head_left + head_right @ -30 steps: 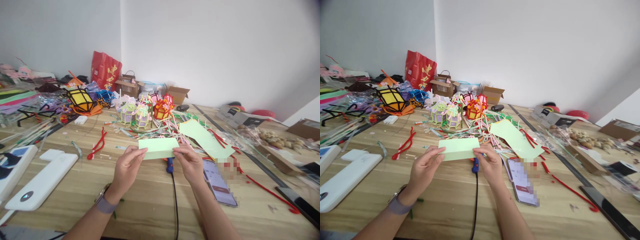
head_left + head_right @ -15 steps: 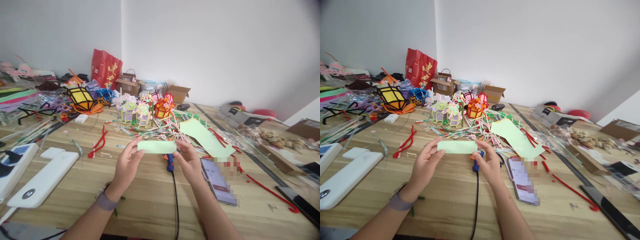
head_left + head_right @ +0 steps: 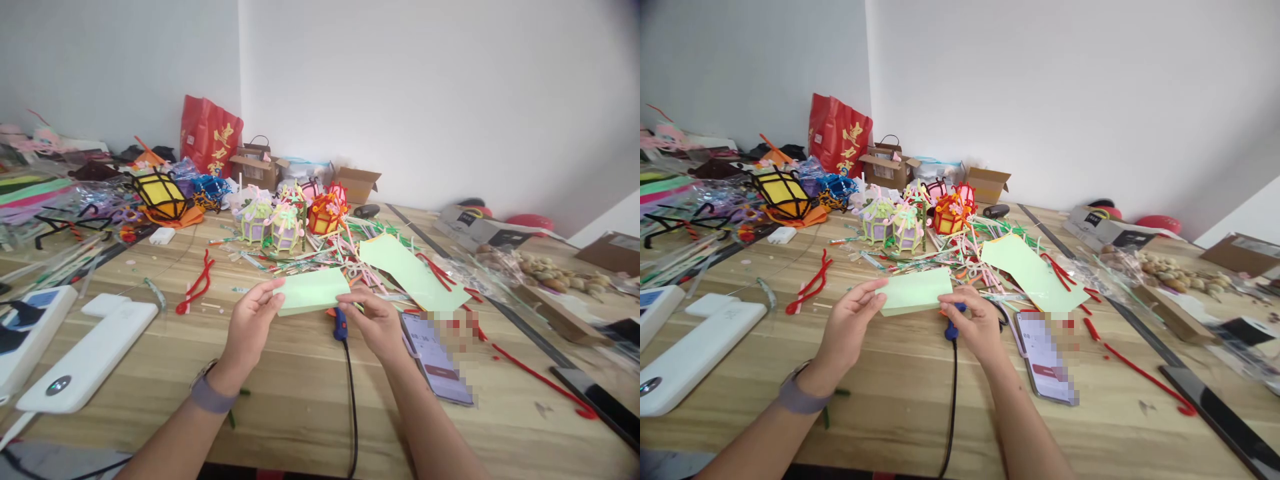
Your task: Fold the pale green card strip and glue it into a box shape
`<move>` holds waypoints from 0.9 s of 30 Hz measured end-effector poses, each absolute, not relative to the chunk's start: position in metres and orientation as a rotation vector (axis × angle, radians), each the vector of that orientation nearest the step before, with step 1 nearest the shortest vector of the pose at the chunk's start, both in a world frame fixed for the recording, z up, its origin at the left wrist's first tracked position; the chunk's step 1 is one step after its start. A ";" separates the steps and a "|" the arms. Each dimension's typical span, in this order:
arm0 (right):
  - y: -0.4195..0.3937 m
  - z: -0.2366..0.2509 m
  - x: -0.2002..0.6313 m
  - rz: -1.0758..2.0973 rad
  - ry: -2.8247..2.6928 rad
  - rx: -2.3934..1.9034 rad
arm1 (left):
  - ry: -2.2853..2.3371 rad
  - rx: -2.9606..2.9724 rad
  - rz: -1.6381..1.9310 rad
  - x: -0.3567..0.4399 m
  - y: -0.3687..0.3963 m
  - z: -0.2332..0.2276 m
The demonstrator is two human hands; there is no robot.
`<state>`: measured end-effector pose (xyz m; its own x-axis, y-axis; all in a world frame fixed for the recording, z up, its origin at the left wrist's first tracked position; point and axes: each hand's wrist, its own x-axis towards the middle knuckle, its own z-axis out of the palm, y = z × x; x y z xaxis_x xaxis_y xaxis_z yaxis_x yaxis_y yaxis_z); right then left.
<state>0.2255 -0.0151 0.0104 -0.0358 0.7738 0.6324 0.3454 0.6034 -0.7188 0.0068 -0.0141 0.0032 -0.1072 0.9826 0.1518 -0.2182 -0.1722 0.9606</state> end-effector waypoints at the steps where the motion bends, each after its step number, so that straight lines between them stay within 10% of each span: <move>1: -0.015 0.010 0.225 0.458 -1.628 -0.977 | 1.018 1.106 1.488 0.007 -0.013 0.002; 27: -0.011 0.005 0.225 0.516 -1.533 -1.142 | 1.203 1.375 1.365 0.007 -0.018 0.003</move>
